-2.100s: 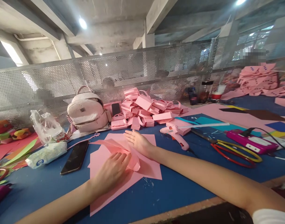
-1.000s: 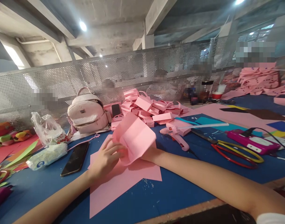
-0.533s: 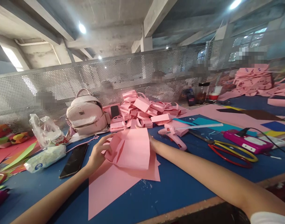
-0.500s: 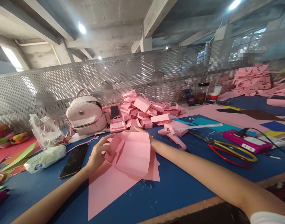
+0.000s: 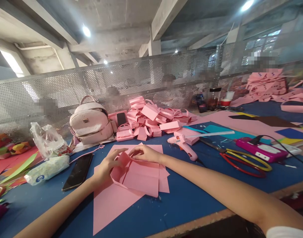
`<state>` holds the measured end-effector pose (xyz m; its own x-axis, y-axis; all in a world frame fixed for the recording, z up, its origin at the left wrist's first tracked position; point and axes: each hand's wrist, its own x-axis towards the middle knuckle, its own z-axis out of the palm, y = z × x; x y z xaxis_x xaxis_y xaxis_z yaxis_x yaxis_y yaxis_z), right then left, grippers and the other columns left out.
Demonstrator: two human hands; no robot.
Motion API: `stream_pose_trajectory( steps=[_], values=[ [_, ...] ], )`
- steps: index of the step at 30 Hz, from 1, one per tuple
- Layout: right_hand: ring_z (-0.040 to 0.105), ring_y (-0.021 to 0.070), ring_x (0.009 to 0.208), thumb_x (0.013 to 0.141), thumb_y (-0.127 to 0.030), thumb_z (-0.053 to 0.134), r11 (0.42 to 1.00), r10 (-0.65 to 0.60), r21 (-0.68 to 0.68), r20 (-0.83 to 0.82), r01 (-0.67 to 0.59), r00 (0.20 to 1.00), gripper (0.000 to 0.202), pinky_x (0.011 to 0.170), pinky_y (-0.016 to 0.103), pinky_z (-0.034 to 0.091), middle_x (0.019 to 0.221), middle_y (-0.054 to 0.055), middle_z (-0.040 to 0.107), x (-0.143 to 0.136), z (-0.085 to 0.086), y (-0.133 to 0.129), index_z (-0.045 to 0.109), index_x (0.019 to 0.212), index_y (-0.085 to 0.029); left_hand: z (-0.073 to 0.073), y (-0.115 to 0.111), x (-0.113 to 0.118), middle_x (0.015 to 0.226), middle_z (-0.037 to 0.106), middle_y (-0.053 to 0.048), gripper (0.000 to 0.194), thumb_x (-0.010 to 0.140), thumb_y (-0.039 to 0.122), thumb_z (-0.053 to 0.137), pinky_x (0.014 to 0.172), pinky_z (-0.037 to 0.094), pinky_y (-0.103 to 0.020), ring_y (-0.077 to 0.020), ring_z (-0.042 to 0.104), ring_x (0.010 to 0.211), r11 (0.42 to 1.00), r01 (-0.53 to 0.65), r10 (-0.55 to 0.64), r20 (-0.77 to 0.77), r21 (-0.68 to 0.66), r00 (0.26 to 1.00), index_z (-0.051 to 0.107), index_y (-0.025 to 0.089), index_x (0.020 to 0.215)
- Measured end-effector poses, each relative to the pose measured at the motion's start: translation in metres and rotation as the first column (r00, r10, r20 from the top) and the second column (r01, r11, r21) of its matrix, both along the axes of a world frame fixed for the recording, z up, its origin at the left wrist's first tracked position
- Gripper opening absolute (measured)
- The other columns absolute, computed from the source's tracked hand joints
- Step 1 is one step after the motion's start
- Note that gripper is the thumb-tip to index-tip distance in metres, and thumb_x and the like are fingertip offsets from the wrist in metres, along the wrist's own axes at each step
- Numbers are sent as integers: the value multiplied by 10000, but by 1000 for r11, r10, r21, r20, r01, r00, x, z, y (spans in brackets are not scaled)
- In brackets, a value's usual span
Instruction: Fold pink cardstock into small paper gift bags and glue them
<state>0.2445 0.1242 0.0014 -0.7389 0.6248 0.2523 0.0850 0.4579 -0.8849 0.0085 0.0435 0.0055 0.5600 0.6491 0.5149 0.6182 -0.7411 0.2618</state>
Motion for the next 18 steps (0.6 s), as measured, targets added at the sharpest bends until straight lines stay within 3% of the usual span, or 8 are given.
stream_pose_trajectory(
  steps=[4, 8, 13, 15, 18],
  values=[
    [685, 235, 1027, 837, -381, 695, 1000, -3, 30, 20, 2, 1000, 308, 949, 377, 531, 1093, 100, 735, 0, -3, 1, 744, 1043, -158, 2, 4, -3, 1474, 513, -71, 286, 821, 155, 666, 1036, 453, -469, -323, 524, 1288, 998, 19, -26, -122, -59, 992, 793, 302, 1031],
    [677, 242, 1036, 844, -407, 685, 999, -26, 49, 32, 24, 999, 311, 952, 379, 525, 1084, 97, 728, 0, -4, 3, 735, 1025, -158, 5, 9, -6, 1498, 499, -40, 346, 898, 122, 569, 1095, 402, -446, -302, 469, 1354, 995, 31, -48, -181, -100, 982, 796, 334, 1050],
    [664, 257, 1044, 924, -502, 564, 997, -49, 60, 56, 45, 997, 405, 957, 403, 509, 1087, 107, 720, 1, 1, 3, 714, 1043, -146, 6, 5, -6, 1647, 268, -8, 397, 922, 89, 476, 1159, 330, -425, -293, 295, 1484, 988, 5, -27, -142, -152, 990, 790, 293, 1051],
    [652, 260, 1082, 926, -512, 555, 998, -34, 59, 71, 30, 997, 425, 975, 400, 500, 1130, 108, 708, 1, 4, 1, 698, 1098, -150, 7, 3, -5, 1660, 233, -22, 346, 934, 133, 476, 1124, 376, -408, -293, 383, 1431, 982, -39, 22, -93, -185, 995, 787, 253, 1026],
    [609, 255, 1174, 907, -464, 597, 998, -16, 58, 102, 10, 995, 452, 1005, 382, 479, 1259, 113, 658, 2, 7, -3, 640, 1243, -164, 10, -1, -4, 1632, 302, -40, 314, 928, 171, 478, 1036, 456, -374, -268, 542, 1270, 972, -71, 55, -74, -225, 996, 783, 222, 987]
  ],
)
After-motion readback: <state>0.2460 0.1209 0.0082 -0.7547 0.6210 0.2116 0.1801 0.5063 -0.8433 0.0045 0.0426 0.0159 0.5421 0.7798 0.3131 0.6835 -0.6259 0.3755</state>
